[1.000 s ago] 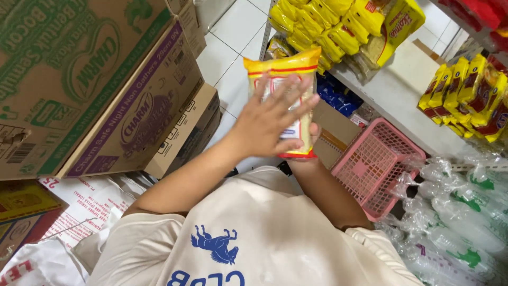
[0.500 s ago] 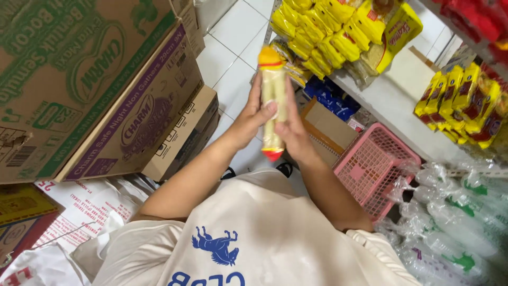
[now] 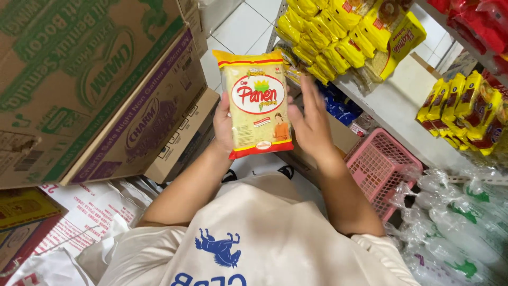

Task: The person picks up a package of noodles, turns it over, and places it into a pink basket before repeating the process with several more packages. They then return the noodle packages to the shelf and rearrange them by hand.

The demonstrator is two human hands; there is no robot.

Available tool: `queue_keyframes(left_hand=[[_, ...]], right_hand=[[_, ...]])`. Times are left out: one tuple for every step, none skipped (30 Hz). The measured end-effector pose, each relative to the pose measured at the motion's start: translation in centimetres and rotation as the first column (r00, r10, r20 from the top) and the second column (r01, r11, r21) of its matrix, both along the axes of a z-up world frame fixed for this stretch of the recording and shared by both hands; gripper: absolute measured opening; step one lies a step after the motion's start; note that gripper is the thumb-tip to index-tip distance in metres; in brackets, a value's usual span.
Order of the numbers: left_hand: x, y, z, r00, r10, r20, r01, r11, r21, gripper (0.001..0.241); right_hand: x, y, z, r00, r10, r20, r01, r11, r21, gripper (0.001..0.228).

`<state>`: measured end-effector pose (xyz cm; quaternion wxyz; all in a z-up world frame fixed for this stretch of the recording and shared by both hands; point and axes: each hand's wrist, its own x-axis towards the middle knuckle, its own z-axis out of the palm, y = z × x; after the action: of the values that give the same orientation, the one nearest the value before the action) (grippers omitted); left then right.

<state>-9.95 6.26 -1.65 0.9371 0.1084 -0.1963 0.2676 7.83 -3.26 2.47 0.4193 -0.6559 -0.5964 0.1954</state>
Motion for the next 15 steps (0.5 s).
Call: queue_keyframes(left_hand=[[0.0, 0.3, 0.0, 0.995, 0.036, -0.096, -0.04, 0.998, -0.044, 0.079], [0.1, 0.9, -0.2, 0.979, 0.068, -0.192, -0.085, 0.993, -0.083, 0.077], [0.0, 1.1, -0.6, 0.953, 0.092, -0.289, -0.133, 0.984, -0.123, 0.074], [-0.1, 1.5, -1.1, 0.946, 0.081, -0.314, -0.117, 0.988, -0.1, 0.071], [0.0, 2.2, -1.4, 0.94, 0.07, -0.335, -0.101, 0.992, -0.075, 0.068], [-0.1, 2.5, -1.6, 0.933, 0.06, -0.355, -0.084, 0.995, -0.051, 0.065], [-0.3, 2.8, -1.5, 0.88, 0.194, -0.434, -0.176, 0.981, 0.083, 0.059], [-0.6, 3.1, -1.3, 0.807, 0.331, -0.488, -0.251, 0.942, 0.222, 0.054], [-0.5, 3.6, -0.9, 0.725, 0.465, -0.508, -0.306, 0.878, 0.368, 0.049], [-0.3, 3.8, -0.6, 0.686, 0.463, -0.561, -0.326, 0.885, 0.331, 0.046], [-0.1, 3.8, -0.3, 0.65, 0.454, -0.609, -0.343, 0.891, 0.297, 0.042], [0.1, 3.8, -0.1, 0.613, 0.442, -0.655, -0.362, 0.894, 0.264, 0.039], [0.4, 3.7, 0.0, 0.582, 0.449, -0.678, -0.376, 0.888, 0.266, 0.037], [0.7, 3.6, 0.1, 0.55, 0.456, -0.7, -0.389, 0.881, 0.269, 0.036], [0.9, 3.4, 0.0, 0.515, 0.457, -0.725, -0.399, 0.876, 0.269, 0.034]], right_hand=[[-0.6, -0.7, -0.8, 0.936, 0.115, -0.333, -0.111, 0.993, 0.034, 0.063], [-1.1, -1.3, -1.5, 0.752, 0.221, -0.622, -0.202, 0.974, 0.103, 0.061], [-1.4, -1.8, -1.9, 0.677, 0.13, -0.725, -0.194, 0.981, -0.005, 0.056], [-1.7, -2.3, -2.2, 0.59, 0.03, -0.807, -0.202, 0.973, -0.111, 0.052], [-1.7, -2.6, -2.4, 0.496, -0.074, -0.865, -0.224, 0.952, -0.21, 0.047], [-1.5, -2.8, -2.3, 0.545, -0.056, -0.837, -0.185, 0.965, -0.185, 0.046], [-1.2, -2.6, -2.2, 0.592, -0.033, -0.805, -0.151, 0.977, -0.152, 0.046], [-1.0, -2.5, -2.0, 0.638, -0.014, -0.77, -0.119, 0.986, -0.116, 0.045], [-0.9, -2.4, -1.9, 0.699, -0.051, -0.714, -0.093, 0.983, -0.161, 0.048], [-1.2, -2.6, -1.8, 0.753, -0.088, -0.652, -0.062, 0.977, -0.203, 0.052], [-1.4, -2.7, -1.7, 0.802, -0.129, -0.584, -0.019, 0.971, -0.24, 0.055], [-1.5, -3.0, -1.6, 0.86, -0.076, -0.505, -0.044, 0.975, -0.22, 0.052], [-1.7, -3.2, -1.6, 0.907, -0.023, -0.421, -0.07, 0.976, -0.205, 0.048], [-1.5, -3.1, -1.6, 0.944, 0.027, -0.33, -0.096, 0.976, -0.194, 0.045], [-1.3, -2.9, -1.6, 0.935, 0.05, -0.351, -0.124, 0.974, -0.191, 0.047]])
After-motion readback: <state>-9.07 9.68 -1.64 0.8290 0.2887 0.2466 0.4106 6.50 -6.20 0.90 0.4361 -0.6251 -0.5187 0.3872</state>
